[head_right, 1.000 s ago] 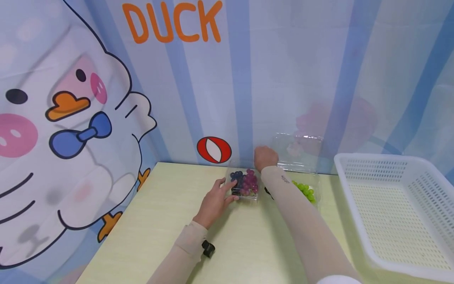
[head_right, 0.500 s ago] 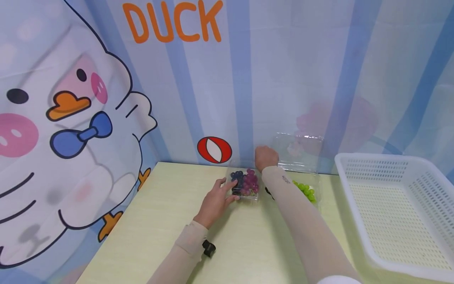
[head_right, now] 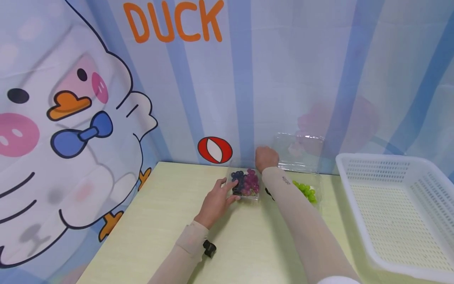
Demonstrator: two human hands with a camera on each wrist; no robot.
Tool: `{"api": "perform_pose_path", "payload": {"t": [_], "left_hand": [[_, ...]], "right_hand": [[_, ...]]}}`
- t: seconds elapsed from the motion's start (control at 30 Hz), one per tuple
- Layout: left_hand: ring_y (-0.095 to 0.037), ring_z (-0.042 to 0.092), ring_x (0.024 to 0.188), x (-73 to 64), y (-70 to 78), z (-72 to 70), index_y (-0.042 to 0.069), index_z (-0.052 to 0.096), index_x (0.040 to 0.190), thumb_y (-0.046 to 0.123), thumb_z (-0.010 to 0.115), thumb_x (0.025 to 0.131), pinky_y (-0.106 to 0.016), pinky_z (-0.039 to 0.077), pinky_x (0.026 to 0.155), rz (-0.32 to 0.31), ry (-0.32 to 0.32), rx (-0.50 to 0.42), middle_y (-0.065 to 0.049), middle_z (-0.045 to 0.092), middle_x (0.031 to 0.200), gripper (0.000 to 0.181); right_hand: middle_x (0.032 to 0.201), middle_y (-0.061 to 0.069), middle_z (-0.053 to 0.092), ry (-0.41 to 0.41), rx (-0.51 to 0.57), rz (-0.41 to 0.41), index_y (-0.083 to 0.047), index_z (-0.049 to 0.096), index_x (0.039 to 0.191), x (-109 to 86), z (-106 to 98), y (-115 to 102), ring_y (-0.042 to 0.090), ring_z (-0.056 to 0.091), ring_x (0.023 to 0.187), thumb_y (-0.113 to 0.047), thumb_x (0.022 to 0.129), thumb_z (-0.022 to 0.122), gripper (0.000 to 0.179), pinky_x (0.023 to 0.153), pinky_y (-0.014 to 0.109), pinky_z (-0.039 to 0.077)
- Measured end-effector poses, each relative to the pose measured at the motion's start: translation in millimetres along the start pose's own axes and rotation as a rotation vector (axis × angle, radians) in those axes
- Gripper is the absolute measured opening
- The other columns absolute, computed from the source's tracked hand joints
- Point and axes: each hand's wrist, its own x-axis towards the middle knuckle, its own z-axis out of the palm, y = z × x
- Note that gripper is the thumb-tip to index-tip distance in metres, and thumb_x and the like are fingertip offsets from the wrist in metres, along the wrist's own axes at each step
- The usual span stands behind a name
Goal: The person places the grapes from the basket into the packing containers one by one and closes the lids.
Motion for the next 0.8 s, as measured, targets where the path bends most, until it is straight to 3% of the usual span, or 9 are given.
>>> {"api": "perform_pose_path", "payload": {"t": [0.13, 0.27, 0.37, 0.57, 0.8], "left_hand": [[-0.03, 0.07, 0.109, 1.2, 0.5, 0.1, 0.025, 0.056, 0.147, 0.039, 0.072, 0.092, -0.042, 0.058, 0.089, -0.016, -0.007, 0.007, -0.018, 0.048, 0.15, 0.058], [-0.029, 0.07, 0.109, 1.5, 1.0, 0.2, 0.026, 0.056, 0.148, 0.039, 0.071, 0.093, -0.042, 0.058, 0.089, -0.022, -0.016, 0.012, -0.017, 0.048, 0.15, 0.059], [-0.029, 0.07, 0.109, 1.3, 1.4, -0.2, 0.026, 0.056, 0.148, 0.039, 0.071, 0.093, -0.041, 0.058, 0.089, -0.023, -0.021, 0.011, -0.017, 0.047, 0.15, 0.059], [-0.029, 0.07, 0.108, 0.9, 0.8, -0.2, 0.024, 0.057, 0.147, 0.038, 0.071, 0.093, -0.041, 0.059, 0.088, -0.009, -0.015, 0.008, -0.018, 0.048, 0.149, 0.058], [-0.029, 0.07, 0.108, 1.1, -0.7, -0.6, 0.025, 0.055, 0.148, 0.04, 0.07, 0.093, -0.04, 0.058, 0.09, -0.013, -0.023, 0.0, -0.018, 0.047, 0.151, 0.059]], "right_hand": [[0.066, 0.007, 0.068, 0.014, 0.009, -0.003, -0.009, 0.072, 0.069, -0.9, -0.5, 0.2, 0.019, 0.06, 0.057, -0.006, 0.1, 0.061, 0.033, 0.054, 0.038, 0.053], [0.061, 0.006, 0.065, 0.006, 0.022, -0.006, -0.01, 0.067, 0.063, -1.0, 1.5, 1.8, 0.019, 0.058, 0.055, -0.005, 0.101, 0.058, 0.039, 0.051, 0.037, 0.049], [0.063, 0.007, 0.066, 0.013, 0.02, -0.009, -0.01, 0.066, 0.063, -1.2, 3.3, 2.7, 0.02, 0.06, 0.057, -0.004, 0.101, 0.057, 0.039, 0.053, 0.039, 0.053], [0.077, 0.01, 0.074, 0.026, 0.023, 0.0, -0.007, 0.075, 0.077, -4.0, 5.2, 1.9, 0.024, 0.068, 0.066, -0.005, 0.101, 0.058, 0.03, 0.061, 0.045, 0.058], [0.079, 0.011, 0.073, 0.038, 0.03, -0.014, -0.005, 0.076, 0.083, -8.8, 7.3, 1.7, 0.025, 0.068, 0.067, -0.002, 0.101, 0.058, 0.025, 0.061, 0.045, 0.058]]}}
